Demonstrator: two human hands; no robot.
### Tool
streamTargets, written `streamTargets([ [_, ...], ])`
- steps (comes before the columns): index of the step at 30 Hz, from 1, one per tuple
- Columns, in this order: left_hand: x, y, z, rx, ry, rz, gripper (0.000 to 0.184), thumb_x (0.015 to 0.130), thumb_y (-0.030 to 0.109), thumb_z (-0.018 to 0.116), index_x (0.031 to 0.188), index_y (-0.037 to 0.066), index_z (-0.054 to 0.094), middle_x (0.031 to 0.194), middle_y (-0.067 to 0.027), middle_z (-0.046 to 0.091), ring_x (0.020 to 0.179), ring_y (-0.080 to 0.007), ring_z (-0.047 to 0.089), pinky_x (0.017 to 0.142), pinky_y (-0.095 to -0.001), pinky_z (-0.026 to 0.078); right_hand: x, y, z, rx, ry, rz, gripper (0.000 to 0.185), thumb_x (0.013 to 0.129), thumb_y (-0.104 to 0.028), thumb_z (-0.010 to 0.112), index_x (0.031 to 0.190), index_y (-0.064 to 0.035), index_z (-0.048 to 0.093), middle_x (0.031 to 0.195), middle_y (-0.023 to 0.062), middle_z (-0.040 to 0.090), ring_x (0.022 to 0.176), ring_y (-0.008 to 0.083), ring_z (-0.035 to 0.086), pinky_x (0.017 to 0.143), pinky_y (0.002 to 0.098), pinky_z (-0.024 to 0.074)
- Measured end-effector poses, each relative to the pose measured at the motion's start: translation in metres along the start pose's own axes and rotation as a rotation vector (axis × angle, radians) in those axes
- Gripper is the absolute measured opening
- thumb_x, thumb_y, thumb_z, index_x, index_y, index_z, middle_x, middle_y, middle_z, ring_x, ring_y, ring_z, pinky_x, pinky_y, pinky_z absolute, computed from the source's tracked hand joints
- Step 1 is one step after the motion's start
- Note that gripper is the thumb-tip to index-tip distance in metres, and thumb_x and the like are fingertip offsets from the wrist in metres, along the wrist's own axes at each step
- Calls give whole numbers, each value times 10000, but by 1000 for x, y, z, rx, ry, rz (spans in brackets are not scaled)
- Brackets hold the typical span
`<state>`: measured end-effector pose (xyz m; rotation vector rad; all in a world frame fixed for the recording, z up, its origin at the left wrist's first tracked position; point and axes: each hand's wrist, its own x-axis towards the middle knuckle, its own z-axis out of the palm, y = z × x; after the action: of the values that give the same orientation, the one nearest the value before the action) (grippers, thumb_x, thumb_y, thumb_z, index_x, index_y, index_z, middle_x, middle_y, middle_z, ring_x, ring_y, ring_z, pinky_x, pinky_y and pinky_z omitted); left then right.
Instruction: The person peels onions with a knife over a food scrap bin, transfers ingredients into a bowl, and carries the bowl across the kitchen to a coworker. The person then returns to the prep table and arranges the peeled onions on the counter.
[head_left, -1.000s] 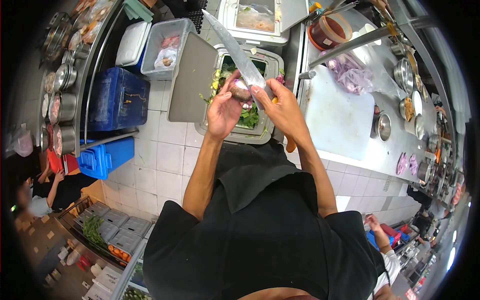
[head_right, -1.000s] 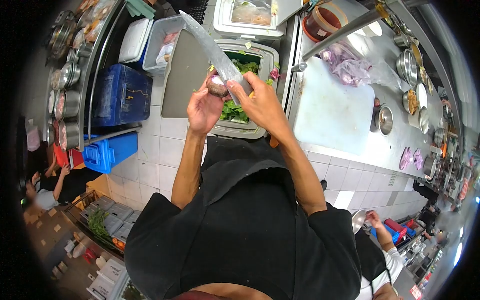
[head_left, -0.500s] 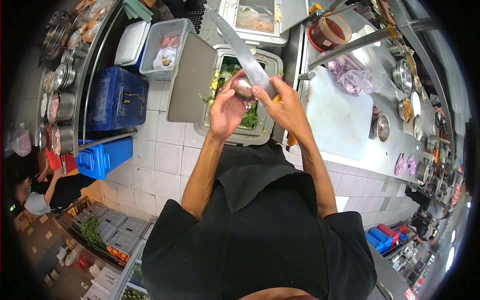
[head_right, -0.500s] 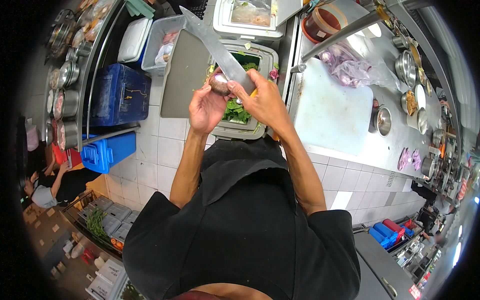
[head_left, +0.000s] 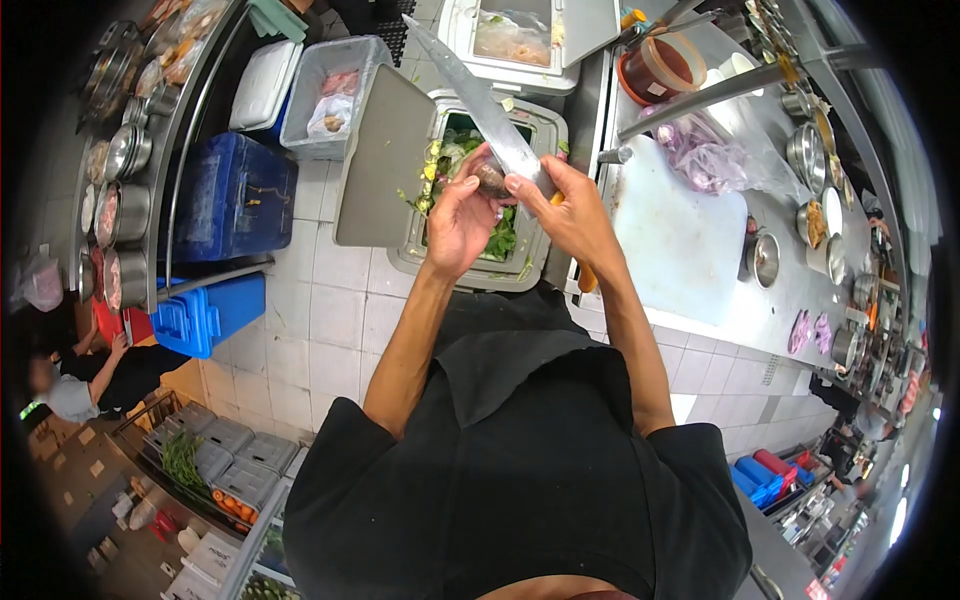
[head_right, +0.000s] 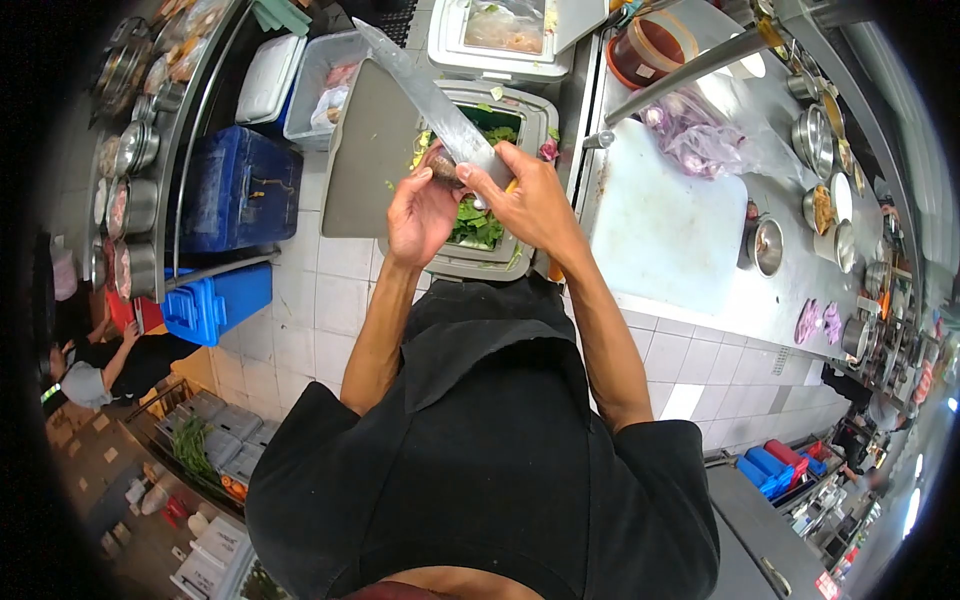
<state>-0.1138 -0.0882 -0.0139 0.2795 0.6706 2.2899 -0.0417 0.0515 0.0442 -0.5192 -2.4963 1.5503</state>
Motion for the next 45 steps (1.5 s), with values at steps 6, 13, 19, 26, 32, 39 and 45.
streamTargets([
  [6, 8, 4, 6, -24, -20, 7, 551, 929, 204, 421, 1411, -52, 344, 1218, -100, 552, 1120, -166, 538, 937, -307, 429, 4, 3, -9, -2, 67, -72, 511, 787, -417, 785, 1020, 1, 607, 697, 34, 611, 636, 121, 551, 621, 285, 452],
  [13, 9, 1, 13, -27, 11, -12, 562, 926, 208, 426, 1415, -55, 344, 1198, -82, 560, 1064, -135, 542, 909, -275, 402, 1, -12, -14, -93, 75, -54, 611, 712, -488, 823, 997, 7, 605, 657, 115, 649, 603, 215, 637, 624, 358, 496],
  [19, 7, 1, 11, 3, -24, 1, 566, 937, 200, 447, 1430, -48, 320, 1217, -91, 554, 1114, -166, 537, 979, -326, 409, 0, -17, -15, -89, 94, -33, 437, 820, -382, 758, 938, 11, 606, 627, 150, 615, 564, 205, 628, 541, 325, 470],
  [26, 5, -3, 17, -12, 50, 118, 565, 935, 77, 520, 1445, -31, 300, 1252, -91, 524, 1151, -176, 535, 1017, -349, 423, -3, -16, -11, -84, 79, -73, 344, 872, -329, 711, 914, -3, 611, 635, 159, 581, 527, 162, 562, 512, 327, 439],
  [32, 5, -4, 11, 200, 76, 161, 698, 853, -10, 684, 1443, -29, 311, 1314, -104, 510, 1174, -166, 526, 1014, -286, 416, 3, 1, -9, 247, 50, 53, 339, 904, -342, 680, 850, -17, 602, 622, 5, 533, 522, 59, 444, 472, 267, 363],
  [39, -6, -4, 10, 589, -15, 174, 573, 872, 9, 668, 1380, -23, 404, 1286, -129, 536, 1189, -200, 532, 1026, -322, 428, 2, 3, -18, 457, -74, 245, 339, 928, -383, 641, 790, -85, 559, 593, -58, 462, 451, 31, 376, 401, 216, 281],
  [45, -5, -3, 1, 1275, 80, 397, 460, 845, 111, 705, 1245, -13, 515, 1160, -169, 585, 1045, -308, 580, 910, -384, 454, -2, -3, -20, 557, -112, 282, 312, 937, -364, 633, 805, -90, 562, 582, -57, 435, 447, 25, 354, 405, 201, 285],
])
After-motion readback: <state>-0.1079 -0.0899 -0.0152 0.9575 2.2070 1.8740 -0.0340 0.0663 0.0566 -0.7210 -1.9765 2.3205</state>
